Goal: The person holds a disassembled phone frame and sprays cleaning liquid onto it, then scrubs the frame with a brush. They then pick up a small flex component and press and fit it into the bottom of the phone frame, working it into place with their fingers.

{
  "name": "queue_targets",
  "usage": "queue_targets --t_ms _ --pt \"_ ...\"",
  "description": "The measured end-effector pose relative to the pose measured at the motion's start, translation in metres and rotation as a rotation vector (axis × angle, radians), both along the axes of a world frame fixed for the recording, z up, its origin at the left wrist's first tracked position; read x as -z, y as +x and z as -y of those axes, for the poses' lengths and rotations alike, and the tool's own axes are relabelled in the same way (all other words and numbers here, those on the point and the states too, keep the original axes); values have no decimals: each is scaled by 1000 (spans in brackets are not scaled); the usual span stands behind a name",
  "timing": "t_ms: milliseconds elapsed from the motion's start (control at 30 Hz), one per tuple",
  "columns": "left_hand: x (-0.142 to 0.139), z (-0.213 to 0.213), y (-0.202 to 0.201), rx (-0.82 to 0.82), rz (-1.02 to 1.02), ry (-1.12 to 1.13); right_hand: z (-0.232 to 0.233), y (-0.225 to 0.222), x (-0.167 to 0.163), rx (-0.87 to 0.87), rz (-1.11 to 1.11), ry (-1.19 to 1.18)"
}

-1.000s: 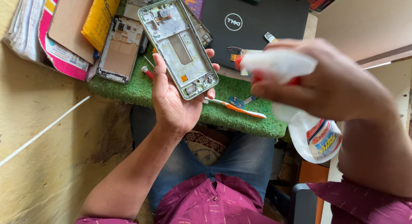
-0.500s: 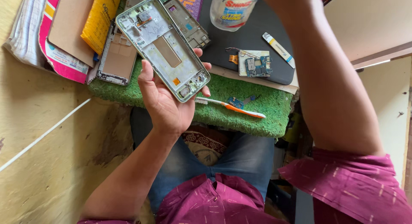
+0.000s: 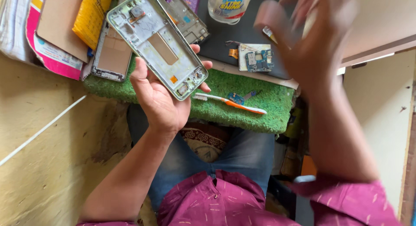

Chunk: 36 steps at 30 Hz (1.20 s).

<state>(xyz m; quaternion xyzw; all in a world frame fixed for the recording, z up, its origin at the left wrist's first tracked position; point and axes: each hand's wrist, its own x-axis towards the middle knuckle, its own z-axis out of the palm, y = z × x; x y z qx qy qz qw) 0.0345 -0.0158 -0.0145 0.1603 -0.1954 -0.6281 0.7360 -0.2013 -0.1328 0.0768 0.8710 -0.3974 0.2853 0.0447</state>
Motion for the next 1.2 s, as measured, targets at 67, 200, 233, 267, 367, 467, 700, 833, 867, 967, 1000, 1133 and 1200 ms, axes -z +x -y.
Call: queue_targets --t_ms 67,200,233,267,367,467,700,833,867,967,1000,1133,1200 --pt "1 2 0 22 -5 19 -54 -1 16 -196 -136 147" --pt "3 3 -4 64 -1 78 -105 13 51 -49 -276 428" --pt "3 3 -5 62 5 80 -110 14 56 -8 -270 441" --pt "4 3 -7 63 -3 80 -113 14 60 37 -261 457" --pt "4 4 -10 63 -37 62 -118 2 61 101 -238 365" --pt "3 6 -12 28 -106 59 -128 -15 54 264 4 491" --pt "10 5 -26 -127 -88 52 -155 13 78 -83 403 477" --pt "11 0 -25 -52 -29 -6 -157 23 87 34 325 470" --pt "11 -2 -26 -89 -33 26 -157 22 88 109 327 484" --pt "10 2 -26 -185 -32 32 -158 23 91 -154 369 502" --pt "10 3 -25 -182 -29 27 -158 23 92 -124 357 469" --pt "10 -1 -28 -171 -46 33 -157 24 94 13 313 398" --pt "11 1 -26 -216 -41 34 -158 26 93 -26 346 429"
